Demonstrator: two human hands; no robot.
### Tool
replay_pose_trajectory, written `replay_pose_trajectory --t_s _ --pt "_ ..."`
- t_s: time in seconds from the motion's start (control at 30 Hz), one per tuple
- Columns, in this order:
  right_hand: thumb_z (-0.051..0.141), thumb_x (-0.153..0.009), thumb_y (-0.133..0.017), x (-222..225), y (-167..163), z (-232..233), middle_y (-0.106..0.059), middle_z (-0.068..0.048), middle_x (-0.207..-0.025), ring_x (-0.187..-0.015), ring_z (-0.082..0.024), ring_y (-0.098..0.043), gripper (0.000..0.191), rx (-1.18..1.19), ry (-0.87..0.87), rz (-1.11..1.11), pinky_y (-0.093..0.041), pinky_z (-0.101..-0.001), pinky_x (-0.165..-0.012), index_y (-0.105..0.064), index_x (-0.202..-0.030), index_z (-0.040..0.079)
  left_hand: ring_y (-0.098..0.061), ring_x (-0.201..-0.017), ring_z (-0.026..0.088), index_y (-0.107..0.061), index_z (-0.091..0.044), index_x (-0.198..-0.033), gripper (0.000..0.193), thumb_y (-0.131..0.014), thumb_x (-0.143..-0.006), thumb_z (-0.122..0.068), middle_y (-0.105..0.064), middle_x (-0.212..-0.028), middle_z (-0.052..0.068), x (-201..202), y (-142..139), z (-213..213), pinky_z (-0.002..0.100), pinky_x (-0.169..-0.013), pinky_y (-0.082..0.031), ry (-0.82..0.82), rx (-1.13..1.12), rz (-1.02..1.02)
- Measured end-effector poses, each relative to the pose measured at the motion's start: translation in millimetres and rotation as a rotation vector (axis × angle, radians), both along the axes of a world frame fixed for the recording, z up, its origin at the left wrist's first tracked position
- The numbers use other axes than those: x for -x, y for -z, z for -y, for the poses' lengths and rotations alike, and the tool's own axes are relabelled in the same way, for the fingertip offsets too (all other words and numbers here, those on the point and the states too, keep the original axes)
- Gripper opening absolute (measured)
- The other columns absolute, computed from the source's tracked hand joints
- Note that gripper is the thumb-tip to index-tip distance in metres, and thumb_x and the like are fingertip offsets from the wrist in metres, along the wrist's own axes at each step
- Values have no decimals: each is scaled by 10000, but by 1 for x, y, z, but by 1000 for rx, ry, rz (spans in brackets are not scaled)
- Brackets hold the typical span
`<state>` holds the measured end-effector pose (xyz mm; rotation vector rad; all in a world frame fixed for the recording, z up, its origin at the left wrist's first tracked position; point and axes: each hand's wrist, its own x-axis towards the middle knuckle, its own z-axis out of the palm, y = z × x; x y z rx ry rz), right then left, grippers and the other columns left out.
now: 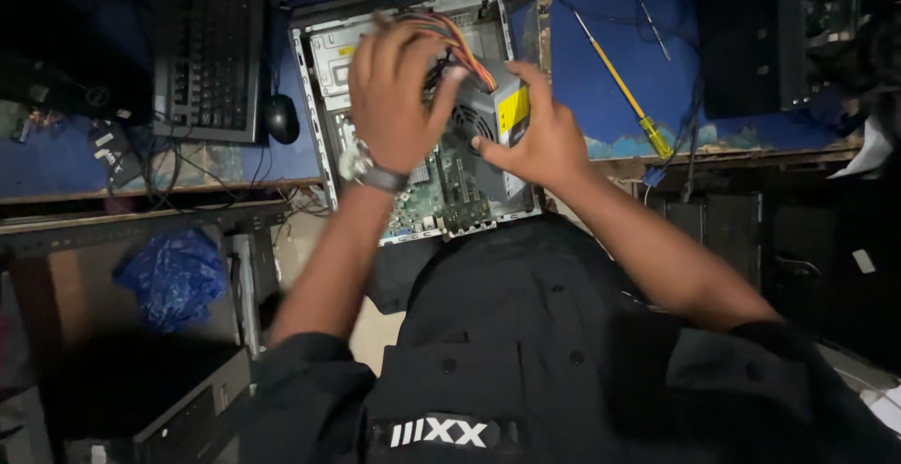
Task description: The person removes screws from a computer power supply unit using a screwdriver, then places the power supply into an open computer case and secures it with screws.
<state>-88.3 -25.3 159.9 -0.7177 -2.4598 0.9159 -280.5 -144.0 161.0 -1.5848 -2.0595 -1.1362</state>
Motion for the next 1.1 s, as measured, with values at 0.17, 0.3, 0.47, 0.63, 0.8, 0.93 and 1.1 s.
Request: replay_pose_trajectory --t_s 0.17,0.3,0.47,0.63,0.8,0.93,1.1 --pt "447 -713 -887 9 39 1 -708 -300 -986 -886 -496 -701 969 61 176 238 -570 -539 -745 -351 -1446 108 -494 -1283 298 -368 24 -1413 814 -826 -889 -397 -501 -1353 185 -67 123 -1 448 -1089 -420 -127 -30 1106" --pt "425 -754 -833 12 61 -1 -698 -318 -966 -841 -506 -696 901 -5 107 364 -568 -558 -725 -347 -1414 51 -594 -1168 248 -353 40 -1533 953 -800 -847 -447 -573 -1350 177 -82 189 2 369 -989 -514 70 156 1312" --pt "362 -786 -782 16 77 -5 -704 -296 -914 -791 -481 -709 799 -90 48 498 -580 -542 -679 -372 -1371 3 -663 -1093 248 -331 44 -1511 981 -815 -815 -448 -658 -1221 170 -70 209 -16 356 -937 -549 63 203 1215" --pt "361 -681 -809 23 84 -8 -711 -270 -839 -758 -458 -711 719 -102 -23 596 -585 -525 -674 -445 -1186 1 -700 -1093 325 -548 52 -1375 793 -707 -885 -551 -710 -1176 238 -57 196 -27 376 -937 -537 6 433 1031" --pt "347 -730 -775 31 92 -7 -732 -218 -818 -746 -411 -726 636 -170 -80 691 -584 -506 -672 -480 -1198 34 -698 -1064 405 -611 42 -1271 637 -693 -963 -510 -708 -1110 284 -50 190 -26 420 -900 -546 59 363 857" --pt "344 -718 -778 35 96 -11 -739 -191 -822 -755 -377 -740 684 -212 -81 775 -589 -484 -674 -477 -1224 -3 -723 -856 397 -671 -33 -1031 397 -636 -935 -416 -731 -889 216 -48 190 -36 465 -745 -546 87 531 873" --pt "377 -698 -796 37 101 -14 -741 -176 -846 -767 -355 -744 733 -213 -62 841 -586 -470 -680 -484 -1241 -3 -699 -798 423 -659 -6 -857 341 -696 -882 -344 -699 -825 236 -45 194 -48 483 -717 -541 116 506 791"
